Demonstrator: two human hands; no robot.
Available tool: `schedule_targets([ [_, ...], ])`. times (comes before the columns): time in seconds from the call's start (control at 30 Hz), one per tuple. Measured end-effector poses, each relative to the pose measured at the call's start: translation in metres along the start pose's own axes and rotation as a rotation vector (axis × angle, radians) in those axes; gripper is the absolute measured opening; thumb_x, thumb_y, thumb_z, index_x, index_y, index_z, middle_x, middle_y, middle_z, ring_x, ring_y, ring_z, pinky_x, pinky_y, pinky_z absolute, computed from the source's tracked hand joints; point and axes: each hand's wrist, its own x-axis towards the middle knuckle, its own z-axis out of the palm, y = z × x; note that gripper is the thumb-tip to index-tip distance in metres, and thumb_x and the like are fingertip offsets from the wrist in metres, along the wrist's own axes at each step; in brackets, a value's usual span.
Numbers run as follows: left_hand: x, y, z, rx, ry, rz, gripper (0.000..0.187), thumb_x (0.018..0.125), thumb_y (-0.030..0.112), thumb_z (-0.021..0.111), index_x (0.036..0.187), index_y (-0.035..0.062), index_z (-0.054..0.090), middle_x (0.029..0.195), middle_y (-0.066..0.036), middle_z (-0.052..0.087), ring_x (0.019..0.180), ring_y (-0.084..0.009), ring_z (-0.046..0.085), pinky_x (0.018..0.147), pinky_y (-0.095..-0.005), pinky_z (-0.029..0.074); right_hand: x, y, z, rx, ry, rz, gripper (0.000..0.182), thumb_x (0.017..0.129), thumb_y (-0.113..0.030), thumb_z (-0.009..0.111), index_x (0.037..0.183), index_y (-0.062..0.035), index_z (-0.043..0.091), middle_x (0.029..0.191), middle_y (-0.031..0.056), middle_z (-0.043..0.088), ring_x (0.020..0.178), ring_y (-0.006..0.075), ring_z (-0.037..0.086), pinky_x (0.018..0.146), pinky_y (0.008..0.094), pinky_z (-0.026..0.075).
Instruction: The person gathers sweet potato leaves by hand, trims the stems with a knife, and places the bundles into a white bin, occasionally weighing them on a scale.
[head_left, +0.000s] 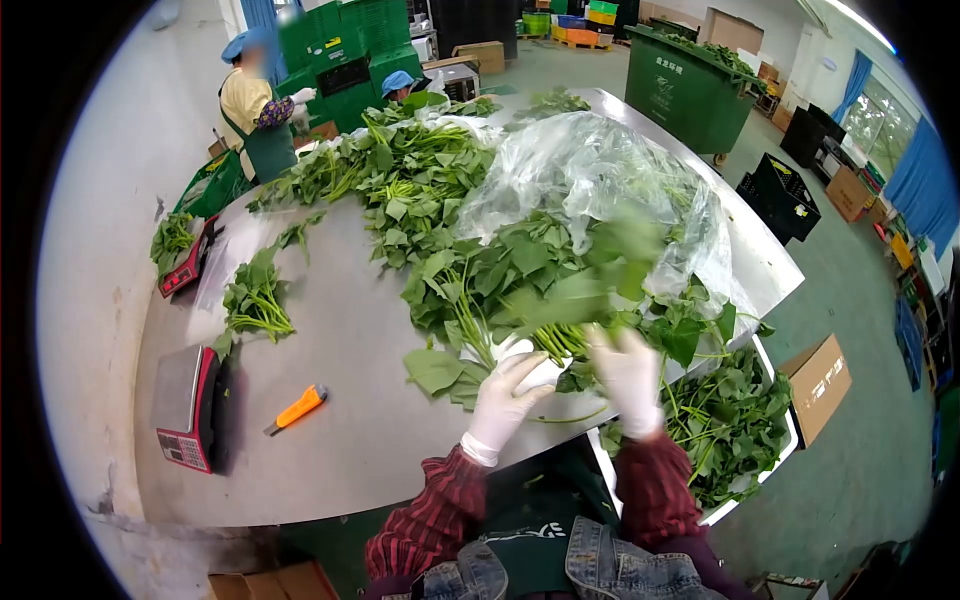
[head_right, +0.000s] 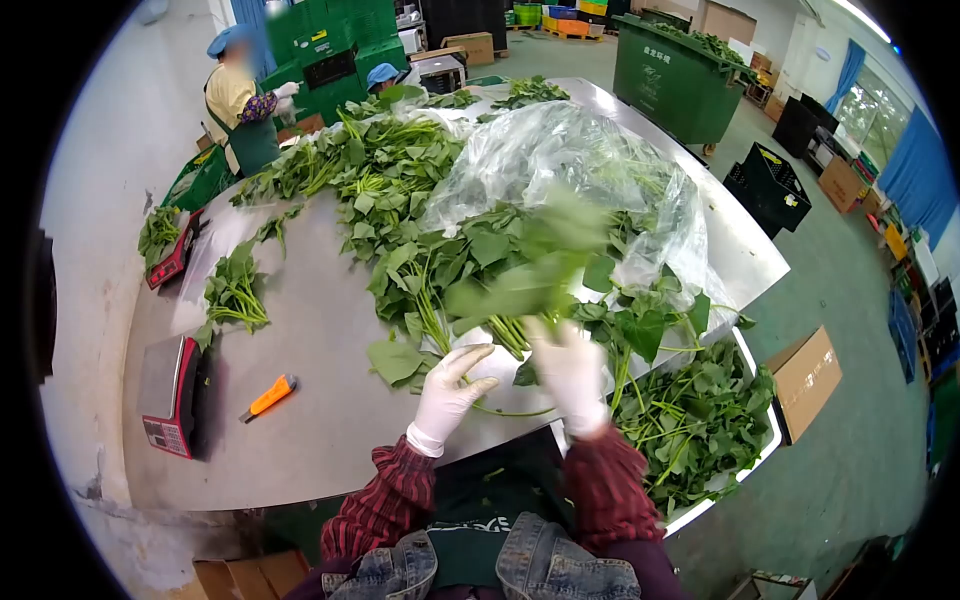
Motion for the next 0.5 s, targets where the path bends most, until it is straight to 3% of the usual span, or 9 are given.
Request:
schedule_targets([
  [0.07, -0.008, -0.024, 0.000, 0.128, -0.008, 0.018, 0.033, 0.073, 0.015, 0.069, 0.103, 0.0046, 0.063, 0.104, -0.012, 0.060, 0.096, -0.0291, 0.055, 0.083, -0.0344, 0.044, -0.002, 0.033, -0.055, -0.017, 0.110, 0.143, 0.033, 0.083, -0.028, 0.065, 0.070, 0.0012, 0.055, 0.059, 0.0164, 0.056, 0.050, 0.0145, 0.046, 0.048, 0.0314, 0.040],
  [0.1, -0.012, -0.031, -0.003, 0.256, -0.022, 0.043, 0.034, 0.073, 0.016, 0.068, 0.105, 0.0063, 0.062, 0.105, -0.011, 0.059, 0.096, -0.0300, 0.054, 0.084, -0.0361, 0.044, -0.001, 0.046, -0.086, -0.143, 0.095, 0.181, 0.037, 0.082, -0.034, 0.065, 0.073, 0.0010, 0.057, 0.064, 0.0197, 0.059, 0.052, 0.0226, 0.053, 0.051, 0.0371, 0.043],
  [0.17, -0.019, -0.040, -0.012, 0.409, -0.056, 0.069, 0.033, 0.074, 0.011, 0.067, 0.106, 0.0067, 0.063, 0.108, -0.011, 0.058, 0.102, -0.0289, 0.053, 0.086, -0.0354, 0.044, -0.010, 0.114, -0.127, -0.800, 0.126, 0.273, 0.046, 0.080, -0.043, 0.065, 0.076, 0.0022, 0.056, 0.067, 0.0225, 0.059, 0.059, 0.0342, 0.059, 0.057, 0.0430, 0.045],
  [0.23, -0.028, -0.061, -0.013, 0.532, -0.020, 0.045, 0.029, 0.074, 0.012, 0.066, 0.102, 0.0065, 0.063, 0.108, -0.012, 0.058, 0.102, -0.0300, 0.053, 0.088, -0.0386, 0.042, -0.021, 0.124, -0.148, -0.894, 0.253, 0.352, 0.054, 0.078, -0.049, 0.064, 0.076, 0.0041, 0.054, 0.066, 0.0242, 0.058, 0.065, 0.0407, 0.058, 0.059, 0.0464, 0.046],
  [0.3, -0.037, -0.076, -0.015, 0.570, -0.003, 0.013, 0.028, 0.075, 0.013, 0.063, 0.103, 0.0087, 0.061, 0.111, -0.010, 0.055, 0.106, -0.0289, 0.050, 0.092, -0.0404, 0.037, -0.022, 0.118, -0.141, -0.771, 0.219, 0.371, 0.043, 0.082, -0.042, 0.063, 0.076, 0.0002, 0.056, 0.065, 0.0209, 0.058, 0.057, 0.0366, 0.055, 0.055, 0.0422, 0.044],
  [0.4, -0.043, -0.081, -0.026, 0.675, 0.009, -0.027, 0.026, 0.076, 0.012, 0.062, 0.102, 0.0080, 0.061, 0.111, -0.010, 0.056, 0.108, -0.0289, 0.049, 0.094, -0.0402, 0.036, -0.022, 0.087, -0.066, -0.281, -0.011, -0.093, 0.021, 0.088, -0.022, 0.058, 0.080, -0.0039, 0.063, 0.067, 0.0162, 0.060, 0.057, 0.0280, 0.058, 0.053, 0.0353, 0.045],
  [0.43, -0.045, -0.086, -0.029, 0.680, 0.011, -0.029, 0.026, 0.076, 0.012, 0.062, 0.102, 0.0080, 0.061, 0.111, -0.010, 0.056, 0.108, -0.0289, 0.049, 0.094, -0.0402, 0.036, -0.025, 0.072, -0.035, -0.190, -0.172, -0.092, 0.013, 0.085, -0.011, 0.057, 0.090, -0.0004, 0.063, 0.069, 0.0138, 0.059, 0.056, 0.0195, 0.054, 0.054, 0.0309, 0.044],
  [0.47, -0.048, -0.090, -0.033, 0.633, 0.018, -0.037, 0.024, 0.076, 0.011, 0.062, 0.101, 0.0074, 0.062, 0.109, -0.010, 0.057, 0.107, -0.0292, 0.050, 0.093, -0.0400, 0.037, -0.028, 0.065, 0.003, 0.063, -0.283, -0.160, 0.011, 0.085, -0.008, 0.055, 0.087, 0.0000, 0.063, 0.074, 0.0128, 0.062, 0.058, 0.0175, 0.056, 0.055, 0.0301, 0.046],
  [0.5, -0.050, -0.092, -0.036, 0.587, 0.024, -0.044, 0.023, 0.076, 0.010, 0.062, 0.099, 0.0068, 0.062, 0.107, -0.010, 0.058, 0.106, -0.0295, 0.051, 0.093, -0.0398, 0.038, -0.029, 0.055, 0.035, -0.057, -0.474, -0.198, 0.017, 0.086, -0.016, 0.056, 0.083, -0.0009, 0.062, 0.077, 0.0170, 0.062, 0.061, 0.0239, 0.060, 0.056, 0.0341, 0.047],
])
